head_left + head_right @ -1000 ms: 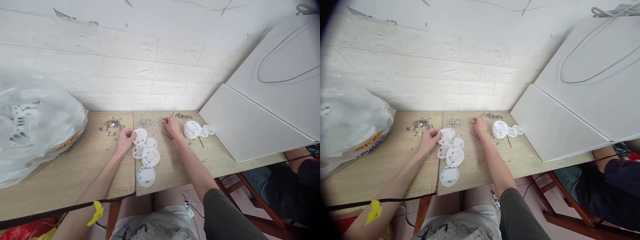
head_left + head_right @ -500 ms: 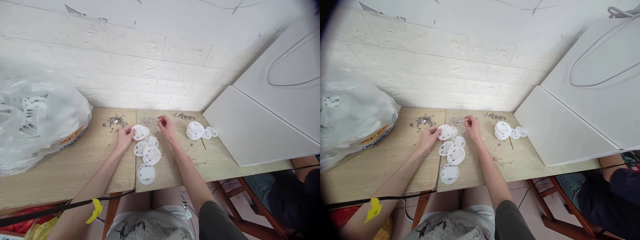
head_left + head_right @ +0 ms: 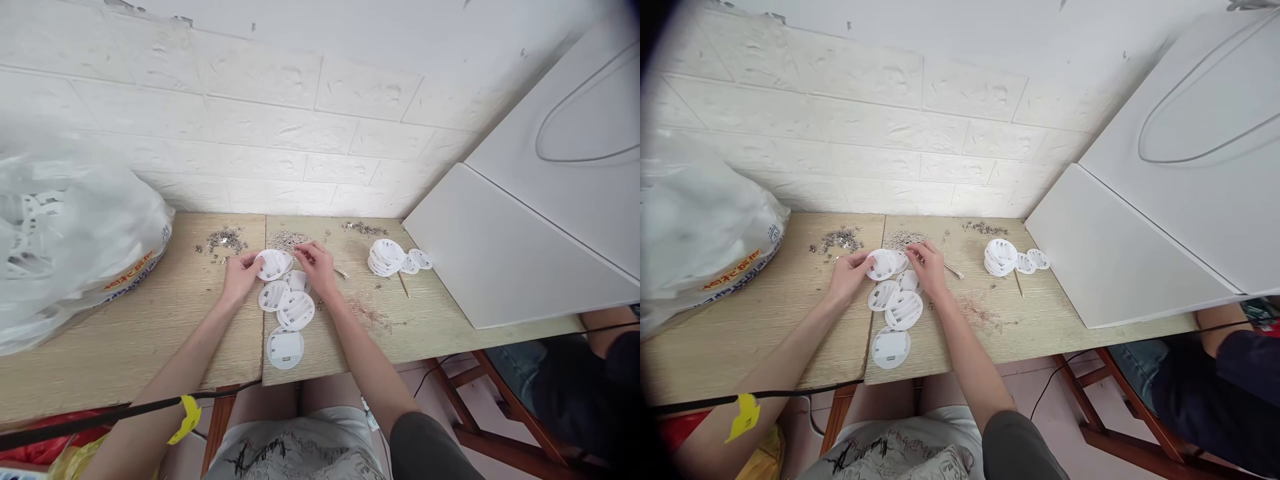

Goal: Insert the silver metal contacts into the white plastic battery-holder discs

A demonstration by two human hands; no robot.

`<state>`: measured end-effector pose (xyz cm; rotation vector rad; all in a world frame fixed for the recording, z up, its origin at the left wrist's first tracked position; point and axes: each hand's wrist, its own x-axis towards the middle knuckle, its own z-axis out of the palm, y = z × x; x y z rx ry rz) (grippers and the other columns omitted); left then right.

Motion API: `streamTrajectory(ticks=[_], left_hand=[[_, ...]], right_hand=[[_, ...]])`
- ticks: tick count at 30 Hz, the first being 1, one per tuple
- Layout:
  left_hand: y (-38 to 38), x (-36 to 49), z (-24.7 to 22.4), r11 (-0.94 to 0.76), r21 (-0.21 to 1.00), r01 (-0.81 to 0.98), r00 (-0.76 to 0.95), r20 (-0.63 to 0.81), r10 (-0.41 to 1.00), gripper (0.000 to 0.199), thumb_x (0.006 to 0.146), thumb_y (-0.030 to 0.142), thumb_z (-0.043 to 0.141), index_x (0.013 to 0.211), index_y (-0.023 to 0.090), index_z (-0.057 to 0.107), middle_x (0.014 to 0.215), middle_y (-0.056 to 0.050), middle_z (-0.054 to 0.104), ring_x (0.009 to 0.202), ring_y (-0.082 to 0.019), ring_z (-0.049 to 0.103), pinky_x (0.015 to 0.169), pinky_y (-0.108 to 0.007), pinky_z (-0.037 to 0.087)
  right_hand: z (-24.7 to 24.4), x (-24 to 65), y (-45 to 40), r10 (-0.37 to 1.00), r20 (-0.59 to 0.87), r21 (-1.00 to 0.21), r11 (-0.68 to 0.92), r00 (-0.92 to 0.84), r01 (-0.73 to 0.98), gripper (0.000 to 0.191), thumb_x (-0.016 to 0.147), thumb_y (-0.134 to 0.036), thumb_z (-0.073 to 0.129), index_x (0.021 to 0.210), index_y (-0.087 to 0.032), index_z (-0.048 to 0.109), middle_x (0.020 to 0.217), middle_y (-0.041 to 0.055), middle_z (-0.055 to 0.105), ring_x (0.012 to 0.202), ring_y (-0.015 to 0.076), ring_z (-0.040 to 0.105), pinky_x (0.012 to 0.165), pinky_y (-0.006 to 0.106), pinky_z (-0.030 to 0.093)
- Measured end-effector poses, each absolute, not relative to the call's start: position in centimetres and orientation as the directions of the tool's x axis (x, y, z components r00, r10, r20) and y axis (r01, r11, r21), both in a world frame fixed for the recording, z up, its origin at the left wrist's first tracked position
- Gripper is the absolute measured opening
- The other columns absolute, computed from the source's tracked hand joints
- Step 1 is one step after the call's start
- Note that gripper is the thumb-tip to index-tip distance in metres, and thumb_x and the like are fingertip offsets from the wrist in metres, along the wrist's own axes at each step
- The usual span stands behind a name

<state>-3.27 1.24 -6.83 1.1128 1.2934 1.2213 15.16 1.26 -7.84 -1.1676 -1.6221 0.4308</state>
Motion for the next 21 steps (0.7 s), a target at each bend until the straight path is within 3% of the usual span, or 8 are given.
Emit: streamTrajectory(ticks=[6, 13, 18, 21], left_hand=[[1.1, -3.3, -6.8, 0.039, 0.997, 0.063, -0.016, -0.038, 0.999, 0.037, 0.068, 0.035, 0.065, 0.095, 0.011, 0.074, 0.071, -0.005, 0.071, 0.048, -0.011, 0.053, 0.038, -0.02, 0.043], [0.8, -2.9, -6.6, 0.063, 0.998, -0.017, 0.069, -0.061, 0.996, 0.05, 0.061, 0.045, 0.076, 0.097, 0.01, 0.074, 0.077, -0.008, 0.073, 0.056, -0.013, 0.057, 0.042, -0.02, 0.044], [0.8, -3.0, -6.7, 0.057, 0.993, -0.103, 0.114, -0.045, 0.992, 0.055, 0.051, 0.036, 0.086, 0.1, 0.013, 0.073, 0.09, -0.01, 0.074, 0.077, -0.02, 0.066, 0.063, -0.027, 0.053], [0.8, -3.1, -6.8, -0.057, 0.998, -0.037, 0.033, 0.058, 0.998, 0.037, 0.059, 0.032, 0.081, 0.091, 0.016, 0.074, 0.09, -0.008, 0.074, 0.08, -0.02, 0.065, 0.073, -0.032, 0.053]], right_hand=[[-7.9, 14.9, 1.0, 0.835, 0.549, -0.719, 0.499, -0.046, 0.484, 0.019, 0.09, -0.032, 0.056, 0.092, -0.019, 0.07, 0.084, 0.0056, 0.063, 0.069, 0.0146, 0.054, 0.063, 0.028, 0.047], [-7.6, 14.4, 0.6, 0.83, 0.549, -0.72, 0.531, -0.101, 0.447, 0.022, 0.091, -0.026, 0.051, 0.097, -0.022, 0.072, 0.09, 0.0067, 0.064, 0.08, 0.0167, 0.058, 0.069, 0.03, 0.048], [-7.0, 14.2, 0.2, 0.868, 0.496, -0.809, 0.472, -0.023, 0.351, 0.016, 0.087, -0.027, 0.057, 0.088, -0.022, 0.073, 0.085, 0.0047, 0.064, 0.073, 0.0145, 0.056, 0.061, 0.027, 0.045], [-6.7, 14.4, 0.2, 0.898, 0.438, -0.868, 0.407, 0.051, 0.285, 0.013, 0.082, -0.031, 0.062, 0.082, -0.021, 0.071, 0.082, 0.0034, 0.064, 0.07, 0.0139, 0.055, 0.057, 0.026, 0.042]])
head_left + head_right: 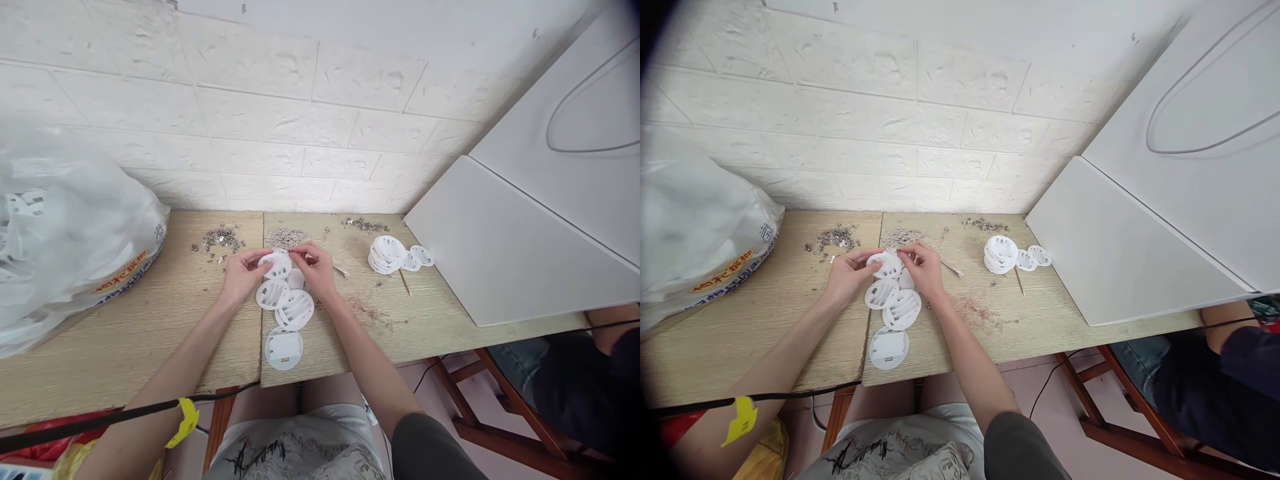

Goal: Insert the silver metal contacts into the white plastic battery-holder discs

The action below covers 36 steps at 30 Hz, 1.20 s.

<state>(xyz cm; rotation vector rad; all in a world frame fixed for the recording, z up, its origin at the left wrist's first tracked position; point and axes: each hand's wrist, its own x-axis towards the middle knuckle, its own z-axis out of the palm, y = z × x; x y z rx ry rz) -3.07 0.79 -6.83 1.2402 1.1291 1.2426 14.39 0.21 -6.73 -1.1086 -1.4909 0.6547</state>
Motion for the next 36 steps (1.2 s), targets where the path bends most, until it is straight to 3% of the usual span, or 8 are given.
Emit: streamTrajectory(ticks=[4, 7, 10, 15, 19, 26, 36], left_hand=[[0.5, -3.1, -6.5, -0.419, 0.88, 0.223, -0.08, 0.445, 0.892, 0.006, 0.074, 0.022, 0.068, 0.078, 0.02, 0.072, 0.085, -0.004, 0.073, 0.086, -0.02, 0.062, 0.085, -0.036, 0.048], [0.3, -3.2, -6.1, -0.608, 0.702, 0.37, -0.017, 0.66, 0.751, 0.012, 0.081, 0.017, 0.061, 0.074, 0.022, 0.069, 0.083, -0.002, 0.073, 0.087, -0.02, 0.059, 0.086, -0.036, 0.046], [0.3, -3.3, -6.1, -0.698, 0.584, 0.414, 0.073, 0.743, 0.665, 0.017, 0.084, 0.014, 0.057, 0.075, 0.022, 0.068, 0.083, -0.002, 0.073, 0.085, -0.019, 0.059, 0.084, -0.036, 0.046], [0.4, -3.3, -6.7, -0.694, 0.531, 0.486, 0.107, 0.752, 0.651, 0.018, 0.083, 0.012, 0.053, 0.086, 0.021, 0.069, 0.084, -0.003, 0.071, 0.089, -0.021, 0.061, 0.083, -0.035, 0.049], [0.4, -3.2, -7.1, -0.7, 0.506, 0.504, 0.125, 0.759, 0.639, 0.016, 0.082, 0.012, 0.053, 0.088, 0.02, 0.066, 0.085, -0.003, 0.071, 0.091, -0.02, 0.062, 0.091, -0.036, 0.049], [0.1, -3.1, -7.6, -0.592, 0.643, 0.485, 0.071, 0.646, 0.76, 0.018, 0.082, 0.016, 0.055, 0.099, 0.021, 0.055, 0.089, -0.004, 0.072, 0.1, -0.021, 0.066, 0.095, -0.037, 0.047], [0.2, -3.1, -7.9, -0.616, 0.665, 0.423, 0.087, 0.647, 0.758, 0.02, 0.08, 0.01, 0.052, 0.097, 0.021, 0.057, 0.088, -0.003, 0.072, 0.099, -0.019, 0.066, 0.095, -0.036, 0.048]], right_hand=[[-6.4, 14.3, 0.1, 0.919, 0.394, -0.903, 0.38, 0.035, 0.198, 0.015, 0.08, -0.034, 0.065, 0.079, -0.02, 0.069, 0.081, 0.003, 0.063, 0.071, 0.0139, 0.055, 0.053, 0.024, 0.039], [-6.2, 14.0, -0.2, 0.924, 0.381, -0.906, 0.378, -0.022, 0.191, 0.013, 0.08, -0.033, 0.065, 0.078, -0.02, 0.068, 0.081, 0.0025, 0.062, 0.073, 0.0138, 0.055, 0.053, 0.024, 0.039], [-6.1, 13.6, -0.4, 0.93, 0.363, -0.906, 0.366, -0.056, 0.211, 0.013, 0.08, -0.033, 0.066, 0.077, -0.02, 0.067, 0.08, 0.0016, 0.061, 0.071, 0.0128, 0.054, 0.054, 0.024, 0.04], [-6.3, 13.5, -0.4, 0.929, 0.358, -0.897, 0.369, -0.088, 0.242, 0.018, 0.081, -0.038, 0.064, 0.076, -0.021, 0.067, 0.08, 0.0018, 0.062, 0.069, 0.0125, 0.053, 0.053, 0.024, 0.04], [-6.3, 13.6, -0.4, 0.91, 0.395, -0.874, 0.414, -0.123, 0.254, 0.021, 0.084, -0.04, 0.061, 0.078, -0.021, 0.069, 0.08, 0.0019, 0.062, 0.066, 0.0121, 0.052, 0.054, 0.025, 0.039], [-6.2, 13.4, -0.7, 0.895, 0.418, -0.831, 0.446, -0.157, 0.331, 0.019, 0.085, -0.035, 0.06, 0.077, -0.021, 0.068, 0.075, 0.0012, 0.061, 0.063, 0.0116, 0.05, 0.057, 0.025, 0.04], [-6.1, 13.2, -0.8, 0.894, 0.422, -0.825, 0.447, -0.151, 0.344, 0.017, 0.085, -0.03, 0.057, 0.077, -0.02, 0.068, 0.072, 0.0015, 0.063, 0.064, 0.0119, 0.052, 0.055, 0.024, 0.04]])
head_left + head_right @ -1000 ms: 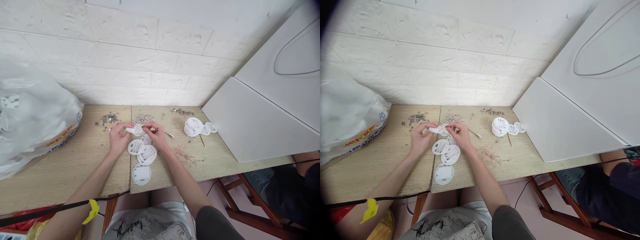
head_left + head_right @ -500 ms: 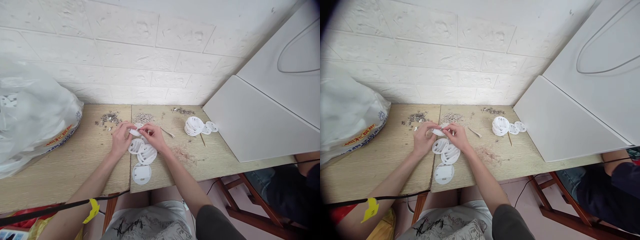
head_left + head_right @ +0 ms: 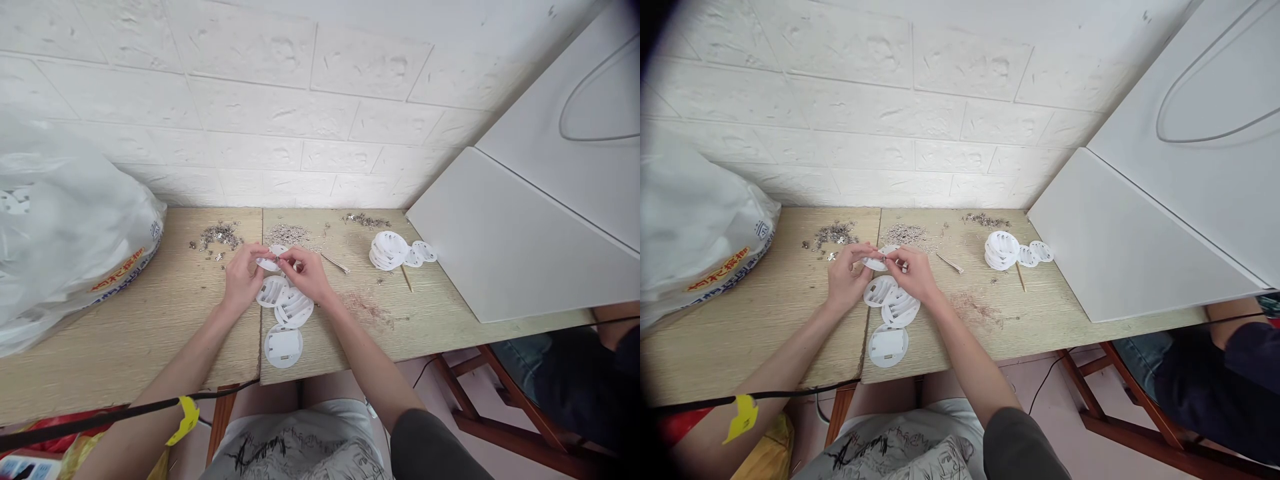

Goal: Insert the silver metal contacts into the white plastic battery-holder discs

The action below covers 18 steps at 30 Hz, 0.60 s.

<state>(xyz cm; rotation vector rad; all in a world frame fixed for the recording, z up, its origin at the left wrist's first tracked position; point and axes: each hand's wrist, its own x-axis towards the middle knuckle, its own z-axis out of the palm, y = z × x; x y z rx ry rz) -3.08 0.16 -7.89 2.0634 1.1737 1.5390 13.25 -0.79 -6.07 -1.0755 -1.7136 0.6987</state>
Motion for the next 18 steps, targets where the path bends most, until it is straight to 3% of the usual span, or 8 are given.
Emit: streamTrajectory(ticks=[8, 18], left_hand=[[0.29, -3.09, -7.35, -0.639, 0.704, 0.309, 0.099, 0.645, 0.758, 0.013, 0.079, 0.01, 0.052, 0.073, 0.022, 0.055, 0.087, -0.003, 0.073, 0.097, -0.019, 0.066, 0.103, -0.043, 0.046], [0.42, -3.07, -7.54, -0.654, 0.704, 0.277, 0.088, 0.659, 0.747, 0.011, 0.08, 0.012, 0.055, 0.074, 0.021, 0.056, 0.088, -0.003, 0.072, 0.093, -0.018, 0.067, 0.102, -0.045, 0.047]], right_hand=[[-6.52, 13.32, -0.67, 0.893, 0.432, -0.851, 0.45, -0.125, 0.27, 0.02, 0.085, -0.037, 0.061, 0.082, -0.022, 0.074, 0.08, 0.0039, 0.066, 0.067, 0.0133, 0.055, 0.052, 0.025, 0.041], [-6.47, 13.25, -0.86, 0.874, 0.461, -0.817, 0.486, -0.154, 0.311, 0.016, 0.084, -0.031, 0.061, 0.079, -0.022, 0.073, 0.077, 0.0034, 0.063, 0.064, 0.0127, 0.054, 0.054, 0.026, 0.043]])
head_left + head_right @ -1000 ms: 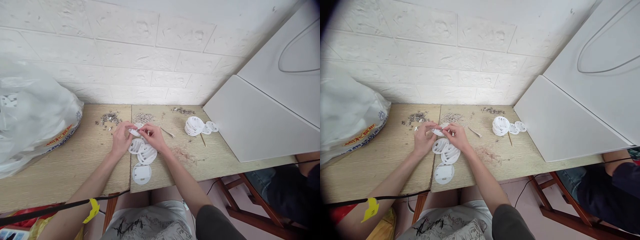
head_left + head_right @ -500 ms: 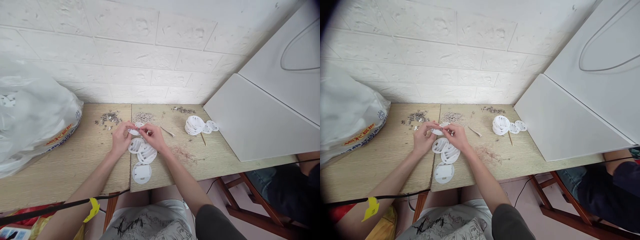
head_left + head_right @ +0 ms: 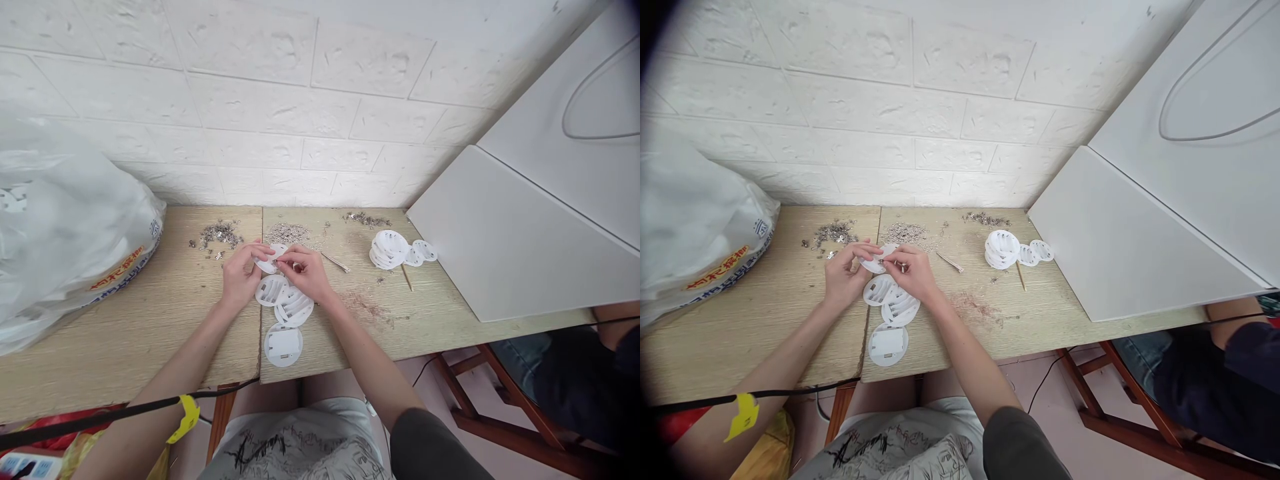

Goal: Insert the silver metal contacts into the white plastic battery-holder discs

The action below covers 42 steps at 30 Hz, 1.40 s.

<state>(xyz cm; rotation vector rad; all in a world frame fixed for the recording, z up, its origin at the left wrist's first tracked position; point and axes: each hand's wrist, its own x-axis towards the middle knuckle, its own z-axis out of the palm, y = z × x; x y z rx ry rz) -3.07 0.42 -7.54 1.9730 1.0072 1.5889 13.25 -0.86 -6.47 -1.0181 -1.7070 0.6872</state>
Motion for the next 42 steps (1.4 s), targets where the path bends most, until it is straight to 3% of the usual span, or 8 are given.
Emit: streamTrajectory(ticks=[4, 15, 29, 38, 42], left_hand=[[0.37, -3.12, -7.5, -0.643, 0.698, 0.315, 0.086, 0.653, 0.752, 0.011, 0.08, 0.013, 0.054, 0.074, 0.021, 0.055, 0.087, -0.003, 0.072, 0.092, -0.018, 0.066, 0.1, -0.043, 0.048], [0.44, -3.11, -7.62, -0.786, 0.524, 0.327, 0.175, 0.784, 0.596, 0.019, 0.081, 0.002, 0.051, 0.078, 0.02, 0.058, 0.082, -0.002, 0.071, 0.09, -0.018, 0.064, 0.09, -0.04, 0.053], [0.42, -3.01, -7.7, -0.775, 0.534, 0.339, 0.168, 0.776, 0.608, 0.015, 0.084, 0.008, 0.053, 0.077, 0.02, 0.056, 0.081, -0.002, 0.07, 0.09, -0.017, 0.064, 0.09, -0.04, 0.053], [0.4, -2.92, -7.63, -0.777, 0.519, 0.355, 0.206, 0.767, 0.607, 0.016, 0.086, 0.01, 0.051, 0.075, 0.02, 0.058, 0.079, -0.002, 0.07, 0.086, -0.017, 0.064, 0.091, -0.041, 0.053], [0.4, -2.91, -7.72, -0.803, 0.485, 0.347, 0.222, 0.789, 0.573, 0.019, 0.085, 0.006, 0.049, 0.076, 0.02, 0.058, 0.079, -0.002, 0.069, 0.087, -0.017, 0.063, 0.09, -0.041, 0.053]], right_hand=[[-6.41, 13.24, -0.86, 0.873, 0.463, -0.818, 0.488, -0.155, 0.305, 0.015, 0.084, -0.029, 0.061, 0.078, -0.02, 0.072, 0.075, 0.0027, 0.062, 0.063, 0.0119, 0.053, 0.055, 0.025, 0.042], [-6.56, 13.43, -0.8, 0.826, 0.521, -0.754, 0.563, -0.213, 0.339, 0.015, 0.083, -0.021, 0.058, 0.072, -0.016, 0.067, 0.07, 0.0017, 0.058, 0.058, 0.0091, 0.047, 0.053, 0.023, 0.038], [-6.63, 13.32, -0.7, 0.854, 0.466, -0.786, 0.519, -0.231, 0.334, 0.013, 0.083, -0.022, 0.057, 0.072, -0.018, 0.063, 0.071, 0.0009, 0.056, 0.06, 0.0099, 0.047, 0.053, 0.023, 0.036], [-6.68, 13.74, -0.64, 0.796, 0.52, -0.67, 0.605, -0.309, 0.431, 0.014, 0.081, -0.015, 0.052, 0.068, -0.018, 0.056, 0.069, 0.0004, 0.051, 0.063, 0.0112, 0.045, 0.06, 0.025, 0.037], [-6.72, 13.57, -0.68, 0.82, 0.482, -0.707, 0.572, -0.308, 0.416, 0.015, 0.082, -0.016, 0.053, 0.067, -0.018, 0.055, 0.069, 0.0005, 0.052, 0.062, 0.0111, 0.046, 0.06, 0.025, 0.037]])
